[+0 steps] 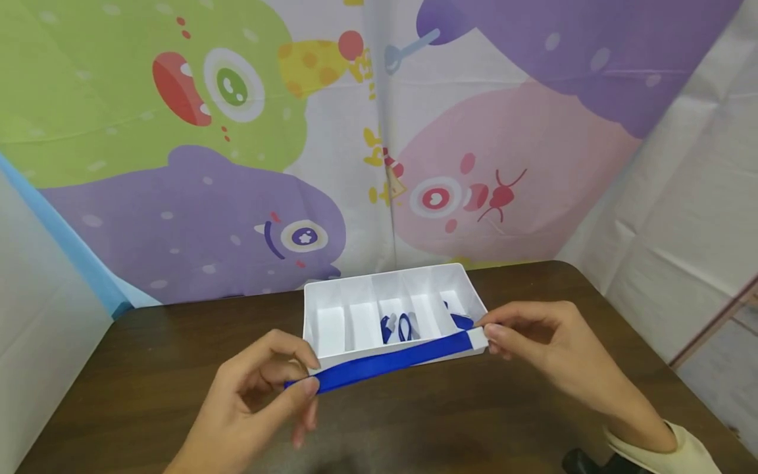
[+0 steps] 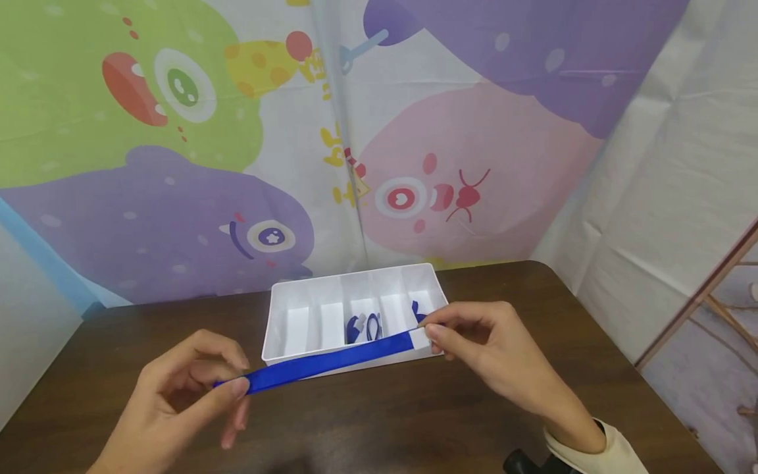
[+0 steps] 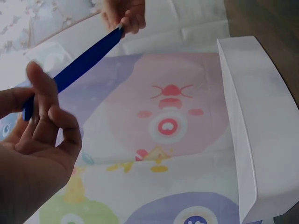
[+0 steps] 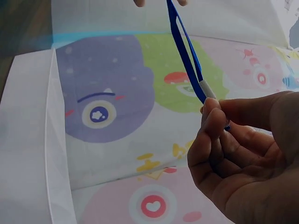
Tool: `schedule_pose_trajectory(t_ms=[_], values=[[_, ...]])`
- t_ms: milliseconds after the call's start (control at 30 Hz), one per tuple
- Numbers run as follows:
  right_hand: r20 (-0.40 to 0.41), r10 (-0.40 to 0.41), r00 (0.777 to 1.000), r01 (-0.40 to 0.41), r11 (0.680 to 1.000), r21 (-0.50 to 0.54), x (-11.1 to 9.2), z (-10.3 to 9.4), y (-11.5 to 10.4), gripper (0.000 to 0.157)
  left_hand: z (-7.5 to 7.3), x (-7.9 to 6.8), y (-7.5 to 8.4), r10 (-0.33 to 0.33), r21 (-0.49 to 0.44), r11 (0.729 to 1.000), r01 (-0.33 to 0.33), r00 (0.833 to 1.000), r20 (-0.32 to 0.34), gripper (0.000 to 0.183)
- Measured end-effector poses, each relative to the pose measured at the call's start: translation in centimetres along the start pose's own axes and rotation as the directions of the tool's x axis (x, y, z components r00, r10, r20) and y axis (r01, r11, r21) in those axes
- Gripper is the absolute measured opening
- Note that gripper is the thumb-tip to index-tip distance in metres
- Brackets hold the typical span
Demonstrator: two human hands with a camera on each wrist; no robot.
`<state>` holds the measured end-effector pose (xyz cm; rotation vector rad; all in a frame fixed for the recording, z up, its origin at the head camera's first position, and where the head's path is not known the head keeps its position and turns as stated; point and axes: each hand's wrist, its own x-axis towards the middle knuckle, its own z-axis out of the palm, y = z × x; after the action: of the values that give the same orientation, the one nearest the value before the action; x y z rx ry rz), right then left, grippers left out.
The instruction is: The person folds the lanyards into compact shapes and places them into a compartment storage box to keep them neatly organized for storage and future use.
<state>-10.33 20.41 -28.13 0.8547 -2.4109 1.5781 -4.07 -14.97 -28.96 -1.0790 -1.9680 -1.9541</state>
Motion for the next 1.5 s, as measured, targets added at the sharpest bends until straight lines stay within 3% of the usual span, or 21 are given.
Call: schedule_pose_trajectory(t_ms=[100, 200, 333, 433, 533, 633, 733, 833, 900, 967, 1100, 1167, 1233, 1300, 1500], values=[[0.000, -0.007, 1.000, 0.007, 1.000, 0.003, 0.0, 0.0, 0.0, 0.014, -0.6, 0.1, 0.0, 0.038, -0.018, 0.999, -0.037, 0.997, 0.073, 0.035], [0.003, -0.012, 1.000, 0.012, 1.000, 0.008, 0.1, 0.0, 0.0, 0.014, -1.3, 0.3, -0.1, 0.105, -0.054, 0.994, -0.097, 0.978, 0.179, 0.040], [0.023, -0.018, 1.000, 0.018, 1.000, 0.024, 0.1, 0.0, 0.2, 0.014, -1.9, 0.3, 0.3, 0.064, -0.077, 0.996, -0.040, 0.939, 0.339, 0.041], [0.057, -0.017, 0.998, 0.014, 0.998, 0.054, 0.1, 0.1, 0.4, 0.015, -2.2, 0.1, 0.6, 0.009, -0.075, 0.997, 0.023, 0.913, 0.409, 0.040], [0.104, -0.017, 0.994, 0.007, 0.996, 0.094, 0.1, 0.2, 0.6, 0.014, -2.4, -0.1, 0.8, 0.023, -0.113, 0.993, 0.030, 0.898, 0.440, 0.041], [0.145, 0.004, 0.989, -0.022, 0.992, 0.122, 0.1, 0.4, 0.8, 0.012, -2.3, -0.3, 0.9, 0.014, -0.140, 0.989, 0.055, 0.895, 0.446, 0.041], [0.172, 0.033, 0.985, -0.057, 0.989, 0.133, 0.1, 0.5, 1.0, 0.010, -2.0, -0.3, 0.9, 0.044, -0.109, 0.994, 0.002, 0.906, 0.420, 0.040], [0.188, 0.054, 0.981, -0.079, 0.988, 0.132, 0.2, 0.7, 1.4, 0.009, -2.0, 0.0, 0.7, 0.110, -0.019, 0.994, -0.111, 0.919, 0.378, 0.037], [0.206, 0.058, 0.977, -0.087, 0.987, 0.133, 0.4, 1.0, 1.7, 0.008, -2.0, 0.1, 0.6, 0.139, 0.025, 0.987, -0.160, 0.917, 0.375, 0.034], [0.241, 0.058, 0.969, -0.095, 0.985, 0.142, 0.4, 1.3, 1.9, 0.009, -2.0, 0.2, 0.6, 0.123, 0.044, 0.987, -0.154, 0.903, 0.413, 0.032], [0.298, 0.059, 0.953, -0.099, 0.988, 0.120, 0.5, 1.8, 2.1, 0.008, -1.6, 0.2, 0.7, 0.078, -0.025, 0.997, -0.077, 0.839, 0.538, 0.025], [0.305, 0.048, 0.951, -0.083, 0.991, 0.101, 0.5, 2.0, 2.1, 0.008, -1.3, 0.2, 0.6, 0.059, -0.035, 0.998, -0.048, 0.822, 0.567, 0.022], [0.300, 0.030, 0.953, -0.054, 0.996, 0.072, 0.3, 2.2, 1.9, 0.008, -1.0, 0.2, 0.4, 0.040, -0.023, 0.999, -0.033, 0.824, 0.565, 0.022], [0.291, 0.007, 0.957, -0.021, 0.999, 0.044, 0.2, 2.5, 1.6, 0.007, -1.0, 0.1, 0.3, 0.002, 0.028, 0.999, -0.020, 0.842, 0.540, 0.025], [0.209, -0.077, 0.975, 0.086, 0.996, -0.031, -0.3, 3.3, 0.8, 0.009, -0.7, 0.0, 0.1, -0.107, 0.087, 0.993, 0.081, 0.921, 0.373, 0.025]])
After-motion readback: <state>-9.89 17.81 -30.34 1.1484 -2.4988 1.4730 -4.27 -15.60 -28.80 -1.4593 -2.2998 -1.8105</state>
